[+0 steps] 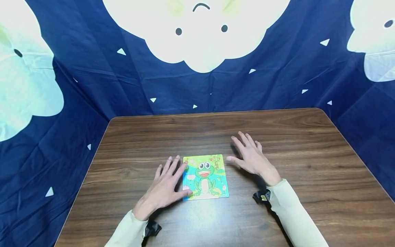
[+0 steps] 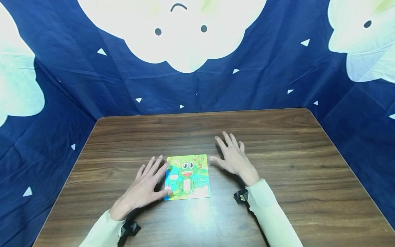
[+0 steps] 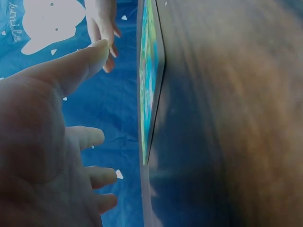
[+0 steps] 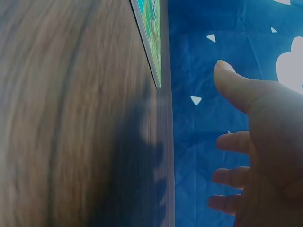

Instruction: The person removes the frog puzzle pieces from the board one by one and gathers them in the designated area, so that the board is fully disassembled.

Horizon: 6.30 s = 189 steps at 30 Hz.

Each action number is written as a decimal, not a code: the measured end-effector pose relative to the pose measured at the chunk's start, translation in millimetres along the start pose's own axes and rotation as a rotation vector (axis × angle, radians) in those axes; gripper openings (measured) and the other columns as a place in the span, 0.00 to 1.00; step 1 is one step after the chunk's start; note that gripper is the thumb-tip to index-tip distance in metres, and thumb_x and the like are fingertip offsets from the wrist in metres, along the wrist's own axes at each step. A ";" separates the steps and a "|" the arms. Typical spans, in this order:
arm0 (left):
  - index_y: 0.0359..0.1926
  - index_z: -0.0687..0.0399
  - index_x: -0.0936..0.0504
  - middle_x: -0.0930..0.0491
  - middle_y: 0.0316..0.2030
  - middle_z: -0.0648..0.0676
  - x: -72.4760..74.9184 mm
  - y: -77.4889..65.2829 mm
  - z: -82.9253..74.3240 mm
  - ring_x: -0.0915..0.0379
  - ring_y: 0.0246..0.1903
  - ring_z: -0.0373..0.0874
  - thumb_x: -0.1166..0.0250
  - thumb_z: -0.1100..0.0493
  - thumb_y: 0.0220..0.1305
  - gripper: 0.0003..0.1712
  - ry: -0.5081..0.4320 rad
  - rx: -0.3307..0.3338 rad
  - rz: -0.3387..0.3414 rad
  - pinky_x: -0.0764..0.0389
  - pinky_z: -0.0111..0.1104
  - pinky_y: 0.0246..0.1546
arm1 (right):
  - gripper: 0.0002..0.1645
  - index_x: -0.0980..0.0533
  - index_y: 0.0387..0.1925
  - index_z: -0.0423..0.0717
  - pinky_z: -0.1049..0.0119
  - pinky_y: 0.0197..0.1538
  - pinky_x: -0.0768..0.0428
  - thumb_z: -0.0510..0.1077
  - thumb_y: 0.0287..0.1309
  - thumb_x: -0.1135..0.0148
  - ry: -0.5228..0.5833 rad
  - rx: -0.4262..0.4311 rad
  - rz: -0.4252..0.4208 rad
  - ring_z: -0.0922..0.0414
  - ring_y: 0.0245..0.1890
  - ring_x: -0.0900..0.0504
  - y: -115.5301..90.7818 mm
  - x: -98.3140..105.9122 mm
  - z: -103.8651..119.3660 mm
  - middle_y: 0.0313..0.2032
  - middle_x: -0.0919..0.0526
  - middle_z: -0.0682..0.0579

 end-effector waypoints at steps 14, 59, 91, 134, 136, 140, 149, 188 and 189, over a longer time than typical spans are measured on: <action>0.79 0.44 0.45 0.55 0.80 0.60 -9.1 -1.3 -2.7 0.61 0.80 0.63 0.32 0.30 0.57 0.55 -0.085 0.011 0.091 0.50 0.68 0.71 | 0.47 0.38 0.74 0.48 0.29 0.67 0.42 0.68 0.63 0.40 0.034 0.067 0.015 0.36 0.75 0.41 11.0 -14.1 29.5 0.75 0.40 0.38; 0.75 0.48 0.36 0.51 0.79 0.65 -15.9 -2.5 0.8 0.56 0.78 0.68 0.32 0.33 0.58 0.50 -0.054 -0.065 0.106 0.47 0.69 0.69 | 0.27 0.23 0.62 0.46 0.57 0.54 0.21 0.50 0.63 0.33 0.179 0.236 0.132 0.54 0.51 0.24 37.9 -67.6 117.0 0.58 0.26 0.46; 0.73 0.51 0.33 0.48 0.77 0.68 -14.2 -0.8 -1.2 0.53 0.76 0.70 0.31 0.33 0.56 0.50 -0.015 -0.094 0.084 0.45 0.69 0.68 | 0.18 0.19 0.56 0.48 0.57 0.50 0.20 0.44 0.66 0.37 0.159 0.214 0.016 0.53 0.50 0.19 39.4 -78.4 138.1 0.52 0.20 0.48; 0.72 0.44 0.30 0.44 0.76 0.69 -12.5 -1.3 -2.5 0.48 0.74 0.72 0.33 0.31 0.54 0.47 0.033 -0.112 0.050 0.39 0.69 0.65 | 0.24 0.22 0.61 0.47 0.58 0.48 0.20 0.44 0.63 0.33 0.254 0.119 0.097 0.53 0.48 0.19 44.3 -77.2 137.3 0.54 0.19 0.47; 0.72 0.43 0.30 0.44 0.76 0.69 -12.7 -1.1 -2.3 0.48 0.74 0.72 0.33 0.31 0.55 0.47 0.031 -0.111 0.054 0.39 0.69 0.65 | 0.25 0.22 0.61 0.46 0.57 0.48 0.20 0.45 0.62 0.32 0.258 0.100 0.099 0.53 0.47 0.20 44.0 -76.7 136.8 0.53 0.21 0.47; 0.72 0.43 0.31 0.44 0.76 0.68 -13.3 -0.4 -1.8 0.49 0.75 0.72 0.33 0.31 0.55 0.47 0.023 -0.104 0.066 0.40 0.69 0.65 | 0.26 0.21 0.59 0.44 0.56 0.52 0.19 0.46 0.60 0.30 0.264 0.076 0.083 0.53 0.47 0.21 43.4 -75.5 135.4 0.54 0.25 0.46; 0.72 0.44 0.30 0.45 0.76 0.68 -13.1 -0.7 -1.6 0.50 0.75 0.72 0.33 0.31 0.55 0.46 0.010 -0.101 0.072 0.40 0.69 0.65 | 0.24 0.20 0.56 0.45 0.55 0.52 0.18 0.48 0.59 0.29 0.277 0.062 0.092 0.51 0.50 0.19 45.2 -75.8 133.0 0.55 0.24 0.47; 0.72 0.44 0.31 0.42 0.76 0.65 -11.8 -3.0 -2.9 0.48 0.74 0.72 0.34 0.31 0.54 0.47 0.034 -0.130 0.054 0.39 0.68 0.65 | 0.37 0.26 0.64 0.50 0.56 0.53 0.27 0.32 0.51 0.33 0.483 0.180 0.311 0.51 0.53 0.28 46.8 -67.0 116.5 0.58 0.26 0.46; 0.72 0.44 0.31 0.42 0.76 0.65 -11.6 -3.0 -3.0 0.48 0.74 0.72 0.34 0.31 0.54 0.47 0.033 -0.131 0.053 0.39 0.68 0.65 | 0.36 0.26 0.64 0.49 0.56 0.54 0.27 0.32 0.52 0.32 0.484 0.186 0.311 0.52 0.53 0.28 46.8 -67.1 116.5 0.58 0.26 0.46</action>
Point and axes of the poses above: each hand's wrist, its own y-axis towards the middle knuckle, its own x-axis out of the back of the hand, z = x × y, the point moved 4 cm from there along y, towards the middle knuckle
